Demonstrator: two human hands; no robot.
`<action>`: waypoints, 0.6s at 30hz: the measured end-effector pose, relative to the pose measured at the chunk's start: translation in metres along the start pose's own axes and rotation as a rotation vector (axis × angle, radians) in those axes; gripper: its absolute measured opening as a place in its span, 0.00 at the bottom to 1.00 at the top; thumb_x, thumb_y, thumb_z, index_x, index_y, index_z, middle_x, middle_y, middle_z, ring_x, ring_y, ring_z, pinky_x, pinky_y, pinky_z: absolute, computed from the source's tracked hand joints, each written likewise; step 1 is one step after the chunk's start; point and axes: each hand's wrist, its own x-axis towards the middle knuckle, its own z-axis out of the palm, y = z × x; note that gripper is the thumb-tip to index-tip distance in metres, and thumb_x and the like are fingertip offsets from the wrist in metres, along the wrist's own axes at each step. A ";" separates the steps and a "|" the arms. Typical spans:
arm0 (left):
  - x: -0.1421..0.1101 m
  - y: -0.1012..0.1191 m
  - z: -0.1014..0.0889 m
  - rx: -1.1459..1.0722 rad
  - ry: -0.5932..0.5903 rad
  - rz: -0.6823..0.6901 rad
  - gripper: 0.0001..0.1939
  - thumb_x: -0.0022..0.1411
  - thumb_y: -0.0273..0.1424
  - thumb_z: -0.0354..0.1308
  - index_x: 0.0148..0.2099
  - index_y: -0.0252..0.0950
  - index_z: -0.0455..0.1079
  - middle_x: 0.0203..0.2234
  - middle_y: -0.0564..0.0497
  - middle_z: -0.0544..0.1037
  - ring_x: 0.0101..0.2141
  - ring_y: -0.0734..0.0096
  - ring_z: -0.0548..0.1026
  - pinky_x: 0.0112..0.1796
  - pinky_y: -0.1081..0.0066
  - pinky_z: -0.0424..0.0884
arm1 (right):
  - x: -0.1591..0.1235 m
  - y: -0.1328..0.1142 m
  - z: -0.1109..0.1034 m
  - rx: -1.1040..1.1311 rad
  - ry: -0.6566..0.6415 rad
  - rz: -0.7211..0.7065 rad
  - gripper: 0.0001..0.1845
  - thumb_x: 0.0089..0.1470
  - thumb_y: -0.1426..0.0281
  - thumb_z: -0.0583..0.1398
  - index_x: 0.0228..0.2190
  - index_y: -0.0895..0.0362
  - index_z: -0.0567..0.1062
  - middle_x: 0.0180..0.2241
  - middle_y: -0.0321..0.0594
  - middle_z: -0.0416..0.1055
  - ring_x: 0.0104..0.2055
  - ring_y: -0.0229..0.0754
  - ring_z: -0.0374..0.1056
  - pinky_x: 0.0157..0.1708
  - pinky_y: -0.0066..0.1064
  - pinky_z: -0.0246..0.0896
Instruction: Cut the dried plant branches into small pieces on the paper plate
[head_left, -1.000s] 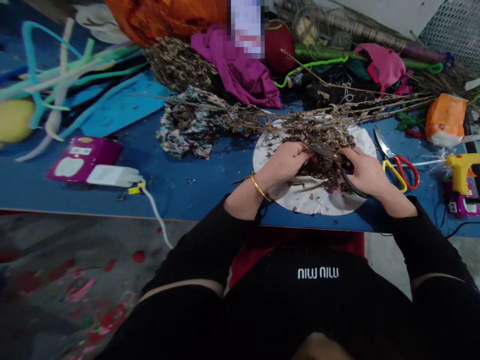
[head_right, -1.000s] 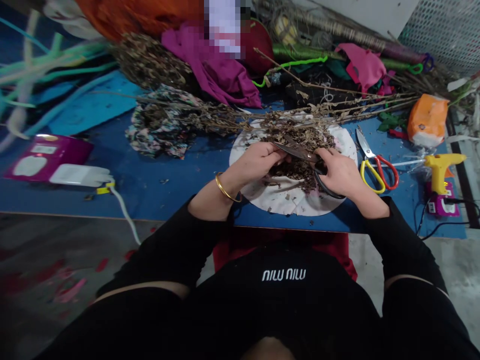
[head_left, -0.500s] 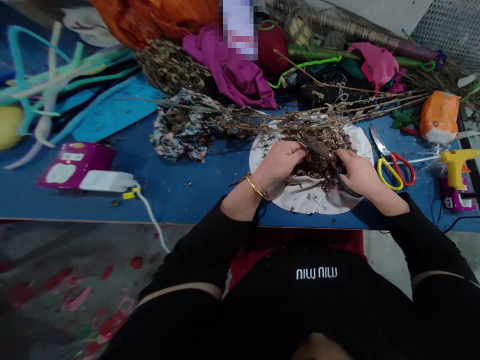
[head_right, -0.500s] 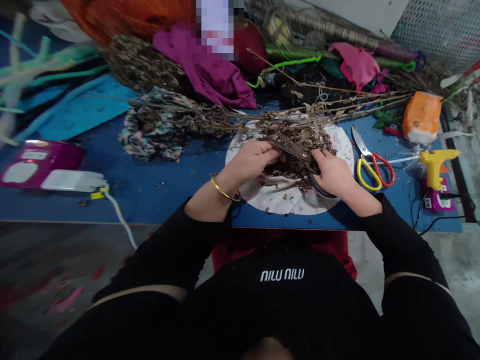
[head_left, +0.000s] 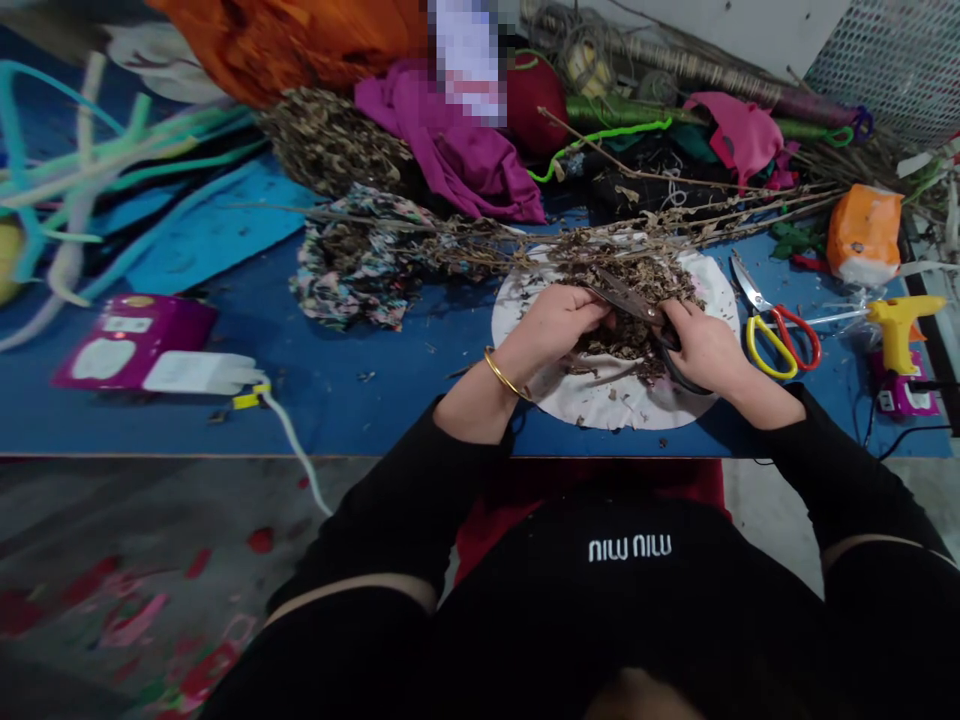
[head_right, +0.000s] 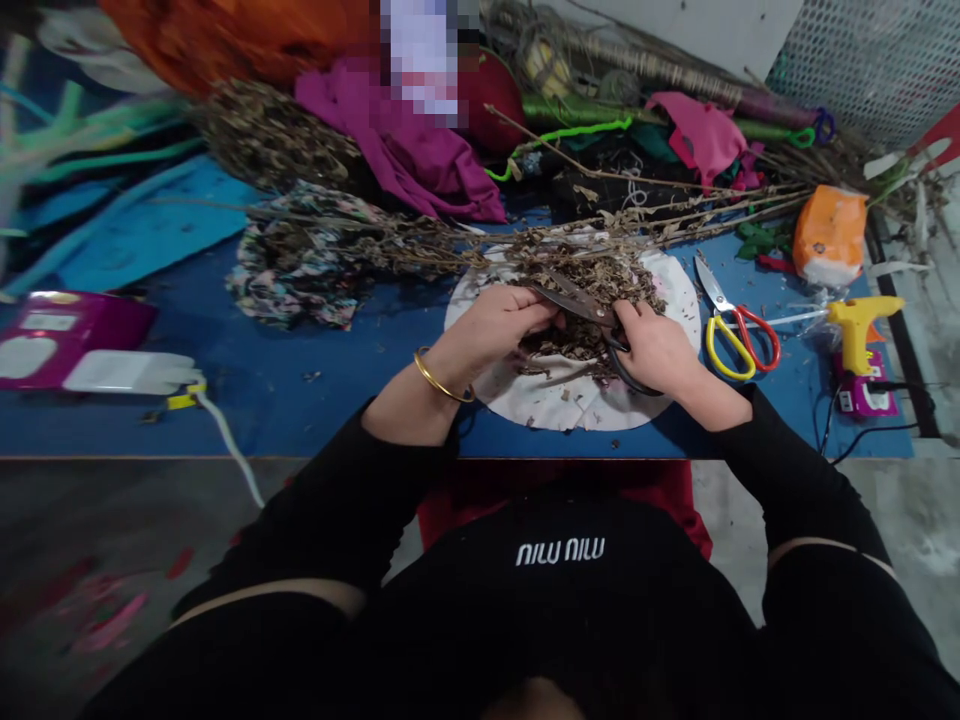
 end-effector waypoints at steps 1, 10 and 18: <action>0.001 -0.001 0.000 -0.015 -0.013 -0.003 0.13 0.64 0.36 0.53 0.30 0.34 0.72 0.16 0.58 0.56 0.20 0.77 0.53 0.23 0.73 0.49 | 0.000 0.000 0.001 -0.001 0.013 -0.005 0.26 0.61 0.65 0.50 0.57 0.61 0.67 0.50 0.57 0.72 0.39 0.53 0.69 0.33 0.37 0.55; 0.003 -0.002 0.001 -0.024 -0.022 -0.052 0.14 0.64 0.37 0.54 0.30 0.34 0.72 0.15 0.59 0.54 0.18 0.79 0.51 0.22 0.72 0.45 | 0.000 -0.003 0.000 -0.015 -0.011 0.008 0.24 0.63 0.65 0.48 0.55 0.61 0.68 0.47 0.56 0.72 0.38 0.52 0.69 0.32 0.37 0.54; -0.001 -0.001 0.000 -0.052 0.017 -0.034 0.14 0.64 0.37 0.55 0.31 0.34 0.73 0.16 0.59 0.54 0.19 0.77 0.53 0.23 0.73 0.50 | 0.002 0.001 0.004 0.004 -0.024 0.003 0.24 0.61 0.66 0.49 0.55 0.61 0.69 0.45 0.56 0.74 0.39 0.52 0.69 0.32 0.36 0.54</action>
